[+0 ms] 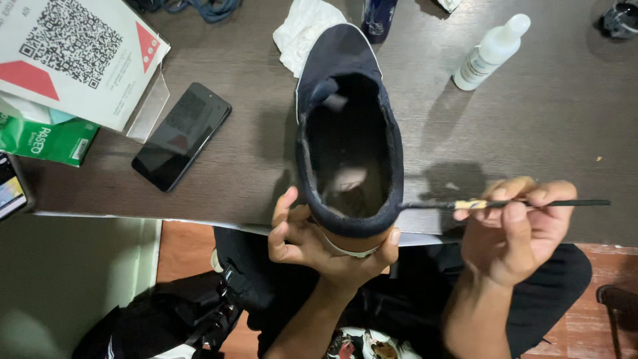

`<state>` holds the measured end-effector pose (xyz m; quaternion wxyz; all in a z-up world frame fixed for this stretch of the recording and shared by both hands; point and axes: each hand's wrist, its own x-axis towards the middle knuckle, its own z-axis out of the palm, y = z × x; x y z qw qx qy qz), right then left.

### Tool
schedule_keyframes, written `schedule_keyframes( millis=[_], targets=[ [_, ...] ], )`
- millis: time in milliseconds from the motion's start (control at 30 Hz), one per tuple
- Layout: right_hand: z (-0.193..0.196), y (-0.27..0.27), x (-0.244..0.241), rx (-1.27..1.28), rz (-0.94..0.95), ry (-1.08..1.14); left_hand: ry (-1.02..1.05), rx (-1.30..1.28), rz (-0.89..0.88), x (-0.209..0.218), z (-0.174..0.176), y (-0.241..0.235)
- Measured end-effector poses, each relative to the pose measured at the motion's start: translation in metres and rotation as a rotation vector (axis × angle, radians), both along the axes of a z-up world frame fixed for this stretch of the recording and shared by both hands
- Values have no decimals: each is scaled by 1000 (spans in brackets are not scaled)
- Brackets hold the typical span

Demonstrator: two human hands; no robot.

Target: The person paints the collar and side panels of a dark blue sneaker using a small brush and blue paint. They dip the brush into a paint bottle to reload and continue applying the paint to the shoe's fabric.

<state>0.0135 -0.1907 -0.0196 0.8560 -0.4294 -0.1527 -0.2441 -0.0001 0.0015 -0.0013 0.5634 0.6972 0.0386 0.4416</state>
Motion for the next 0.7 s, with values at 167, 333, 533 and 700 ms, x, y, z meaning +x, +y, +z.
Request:
schedule_keyframes(
  millis=[167, 333, 533, 700],
  targets=[
    [9, -4, -7, 16, 85, -39, -22, -18, -10, 0, -3, -4],
    [1, -15, -7, -21, 25, 82, -68, -70, -30, 2, -12, -3],
    [8, -12, -10, -83, -14, 118, -39, -58, -4, -1, -21, -2],
    [5, -21, -12, 19, 66, 30, -14, -16, 43, -2, -25, -1]
  ],
)
